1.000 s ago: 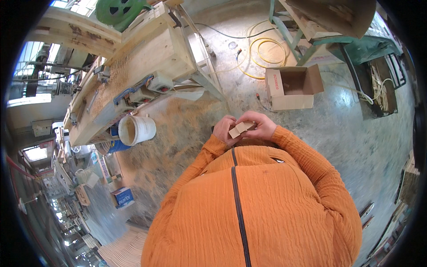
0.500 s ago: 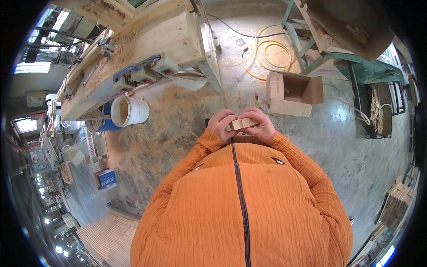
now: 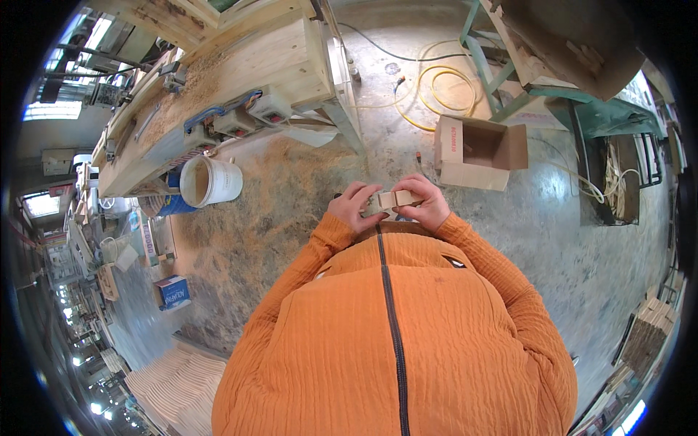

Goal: The person picks up small wooden blocks from a cardboard box, inspects them, and places them into a machine hopper. The person repeats this process, handling the blocks one at a time or in small groups, and occasionally moves the box to access more blocks.

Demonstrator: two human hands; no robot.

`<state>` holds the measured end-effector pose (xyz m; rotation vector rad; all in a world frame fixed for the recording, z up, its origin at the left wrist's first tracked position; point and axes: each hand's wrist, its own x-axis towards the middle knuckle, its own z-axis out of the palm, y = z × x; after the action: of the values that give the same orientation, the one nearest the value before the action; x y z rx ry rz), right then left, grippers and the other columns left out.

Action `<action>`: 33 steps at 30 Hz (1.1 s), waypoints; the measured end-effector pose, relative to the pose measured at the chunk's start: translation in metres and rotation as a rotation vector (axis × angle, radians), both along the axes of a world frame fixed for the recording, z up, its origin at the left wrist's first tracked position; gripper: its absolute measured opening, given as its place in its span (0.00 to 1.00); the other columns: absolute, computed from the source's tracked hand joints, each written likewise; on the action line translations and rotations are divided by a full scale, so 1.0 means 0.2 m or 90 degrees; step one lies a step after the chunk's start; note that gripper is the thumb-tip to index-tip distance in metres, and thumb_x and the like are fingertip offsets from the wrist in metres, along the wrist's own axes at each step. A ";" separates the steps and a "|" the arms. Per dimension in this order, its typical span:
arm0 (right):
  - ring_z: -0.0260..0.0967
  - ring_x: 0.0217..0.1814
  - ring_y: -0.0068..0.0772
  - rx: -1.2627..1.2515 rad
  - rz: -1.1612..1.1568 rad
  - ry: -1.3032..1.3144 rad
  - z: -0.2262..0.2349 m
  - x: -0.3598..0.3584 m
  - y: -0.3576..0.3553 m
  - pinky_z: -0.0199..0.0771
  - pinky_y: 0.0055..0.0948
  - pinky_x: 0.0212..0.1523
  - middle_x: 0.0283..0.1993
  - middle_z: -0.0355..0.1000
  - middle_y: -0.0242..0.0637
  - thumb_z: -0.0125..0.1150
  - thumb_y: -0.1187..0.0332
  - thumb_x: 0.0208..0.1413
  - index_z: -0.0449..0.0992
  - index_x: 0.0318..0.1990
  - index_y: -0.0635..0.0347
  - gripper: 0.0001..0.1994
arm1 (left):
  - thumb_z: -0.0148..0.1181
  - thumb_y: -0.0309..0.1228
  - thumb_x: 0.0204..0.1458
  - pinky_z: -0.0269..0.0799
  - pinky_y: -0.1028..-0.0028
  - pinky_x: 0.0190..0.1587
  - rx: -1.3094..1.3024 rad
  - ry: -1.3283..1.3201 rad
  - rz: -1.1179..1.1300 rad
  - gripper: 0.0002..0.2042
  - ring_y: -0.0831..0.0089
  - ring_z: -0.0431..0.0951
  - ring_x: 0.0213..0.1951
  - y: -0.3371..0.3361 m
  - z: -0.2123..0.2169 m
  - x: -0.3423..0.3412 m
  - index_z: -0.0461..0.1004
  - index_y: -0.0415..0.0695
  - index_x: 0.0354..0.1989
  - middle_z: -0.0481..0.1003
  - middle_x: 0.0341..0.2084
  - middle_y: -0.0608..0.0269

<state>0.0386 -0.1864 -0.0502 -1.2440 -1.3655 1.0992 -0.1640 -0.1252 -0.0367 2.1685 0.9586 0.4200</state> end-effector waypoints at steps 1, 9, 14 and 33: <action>0.67 0.41 0.33 0.004 0.006 -0.007 0.00 0.00 0.00 0.68 0.27 0.42 0.39 0.66 0.36 0.65 0.76 0.38 0.75 0.38 0.57 0.15 | 0.68 0.33 0.36 0.72 0.67 0.39 -0.006 0.000 -0.006 0.23 0.61 0.73 0.39 -0.01 0.00 0.01 0.71 0.47 0.45 0.70 0.39 0.60; 0.65 0.45 0.41 0.069 0.049 -0.091 0.01 -0.02 0.00 0.66 0.32 0.45 0.41 0.65 0.40 0.62 0.76 0.42 0.69 0.45 0.58 0.19 | 0.66 0.26 0.37 0.72 0.70 0.42 0.036 -0.129 -0.020 0.18 0.60 0.74 0.42 0.02 -0.08 0.04 0.72 0.43 0.40 0.71 0.41 0.58; 0.63 0.46 0.47 0.053 0.083 -0.107 -0.03 -0.02 -0.01 0.65 0.35 0.46 0.42 0.64 0.43 0.60 0.76 0.43 0.66 0.43 0.59 0.17 | 0.65 0.24 0.36 0.71 0.71 0.43 -0.060 -0.195 -0.027 0.18 0.62 0.74 0.41 0.00 -0.13 0.02 0.72 0.41 0.40 0.72 0.39 0.57; 0.61 0.48 0.48 0.121 0.097 -0.159 -0.06 -0.03 -0.03 0.63 0.36 0.49 0.45 0.64 0.44 0.61 0.79 0.41 0.64 0.45 0.59 0.21 | 0.65 0.25 0.35 0.72 0.71 0.42 -0.009 -0.168 -0.029 0.19 0.60 0.75 0.40 -0.03 -0.14 0.00 0.72 0.43 0.41 0.73 0.39 0.57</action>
<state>0.0317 -0.1921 -0.0628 -1.1814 -1.7368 0.9128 -0.1645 -0.1307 -0.0646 2.0545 0.7623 0.6567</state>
